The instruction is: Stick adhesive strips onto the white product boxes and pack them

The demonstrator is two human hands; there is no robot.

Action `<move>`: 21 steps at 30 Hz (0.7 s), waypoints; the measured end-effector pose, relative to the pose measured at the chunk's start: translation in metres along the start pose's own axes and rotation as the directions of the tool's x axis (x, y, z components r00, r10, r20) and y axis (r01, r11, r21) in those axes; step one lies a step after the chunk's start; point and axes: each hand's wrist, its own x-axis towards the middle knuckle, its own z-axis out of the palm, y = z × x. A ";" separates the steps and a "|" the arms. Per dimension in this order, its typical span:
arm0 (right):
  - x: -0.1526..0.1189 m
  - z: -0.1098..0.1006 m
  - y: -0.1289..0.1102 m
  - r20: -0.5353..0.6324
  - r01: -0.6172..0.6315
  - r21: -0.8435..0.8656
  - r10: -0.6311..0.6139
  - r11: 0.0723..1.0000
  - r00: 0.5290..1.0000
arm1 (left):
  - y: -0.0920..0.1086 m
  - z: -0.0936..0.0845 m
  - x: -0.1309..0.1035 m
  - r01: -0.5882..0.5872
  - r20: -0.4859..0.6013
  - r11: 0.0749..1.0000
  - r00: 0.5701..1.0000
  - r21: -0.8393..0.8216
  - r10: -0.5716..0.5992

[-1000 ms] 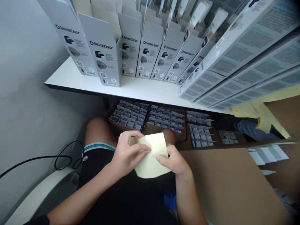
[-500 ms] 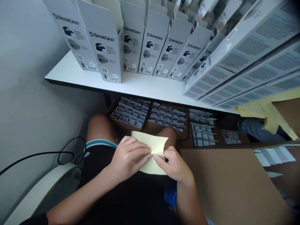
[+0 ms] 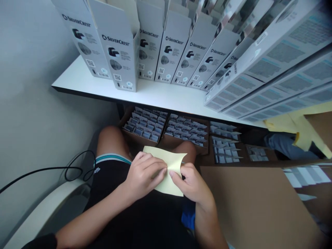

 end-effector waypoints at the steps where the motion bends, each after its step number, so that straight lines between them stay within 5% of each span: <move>1: 0.000 0.001 0.001 -0.005 0.000 -0.002 0.000 1.000 1.000 | -0.001 0.001 0.000 0.009 0.003 1.000 1.000 -0.003 -0.009; 14: 0.001 -0.001 -0.004 0.054 0.060 -0.016 -0.059 0.998 0.997 | -0.005 -0.003 0.000 -0.001 0.067 0.998 0.998 -0.066 0.006; 21: 0.001 0.004 -0.003 -0.005 -0.005 0.003 0.005 1.000 1.000 | -0.002 0.003 -0.002 0.019 0.004 0.999 1.000 -0.037 -0.019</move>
